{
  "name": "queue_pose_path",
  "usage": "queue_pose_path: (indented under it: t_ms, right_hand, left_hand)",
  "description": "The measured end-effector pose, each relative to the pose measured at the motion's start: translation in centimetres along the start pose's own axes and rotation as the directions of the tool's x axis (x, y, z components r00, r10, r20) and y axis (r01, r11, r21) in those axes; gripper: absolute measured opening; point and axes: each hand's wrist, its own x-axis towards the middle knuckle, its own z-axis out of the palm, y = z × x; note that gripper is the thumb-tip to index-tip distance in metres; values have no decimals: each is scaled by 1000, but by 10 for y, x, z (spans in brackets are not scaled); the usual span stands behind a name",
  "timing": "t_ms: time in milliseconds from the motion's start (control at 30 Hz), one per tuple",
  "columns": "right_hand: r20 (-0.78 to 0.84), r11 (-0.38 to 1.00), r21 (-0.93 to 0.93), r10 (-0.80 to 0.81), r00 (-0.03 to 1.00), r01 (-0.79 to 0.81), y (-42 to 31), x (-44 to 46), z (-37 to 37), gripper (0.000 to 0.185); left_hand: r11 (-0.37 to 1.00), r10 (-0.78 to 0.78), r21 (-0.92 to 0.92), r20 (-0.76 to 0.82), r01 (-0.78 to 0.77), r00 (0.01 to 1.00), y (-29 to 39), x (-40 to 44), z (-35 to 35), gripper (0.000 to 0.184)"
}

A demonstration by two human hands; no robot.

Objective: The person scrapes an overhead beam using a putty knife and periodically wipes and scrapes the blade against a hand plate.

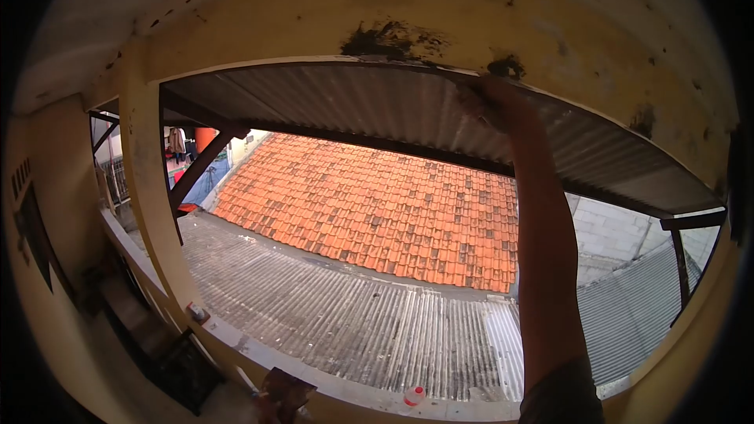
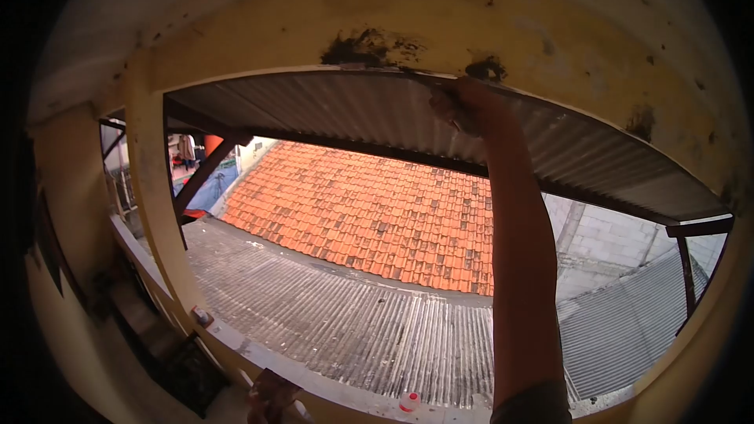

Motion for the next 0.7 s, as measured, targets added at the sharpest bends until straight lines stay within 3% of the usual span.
queue_pose_path:
  t_ms: [33, 100, 233, 300, 533, 600, 633, 700]
  right_hand:
    - [5, 1000, -5, 2, 1000, -2, -3, -10, 5, 16]
    - [-231, 934, -346, 9, 973, -91, -6, -25, 13, 16]
    - [-126, 983, -179, 7, 992, -30, 23, -11, 18, 19]
    - [-190, 964, -266, -34, 981, -18, 36, 5, 31, 22]
    - [-180, 921, -389, -97, 979, 20, 54, 67, 32, 22]
    - [-173, 882, -449, -239, 956, 139, 52, 69, 35, 21]
    - [-172, 881, -451, -240, 955, 140, 49, 70, 34, 21]
    - [-152, 960, -273, -104, 983, 59, 42, 74, 24, 22]
  left_hand:
    - [1000, 4, 0, 2, -4, 1000, 0, 0, 1, 41]
    - [1000, -8, -3, 2, 8, 1000, 0, 2, 2, 40]
    - [1000, -19, -1, -11, 19, 1000, -1, 1, 2, 38]
    - [1000, -23, 5, -12, 23, 1000, -2, 1, 2, 37]
    - [1000, -29, 9, -18, 29, 999, 0, 1, 2, 34]
    - [999, -33, 9, -17, 33, 999, 0, 1, 1, 34]
    - [999, -34, 8, -18, 35, 999, 0, 1, 1, 33]
    - [999, -39, 10, -16, 39, 999, -1, 2, 1, 32]
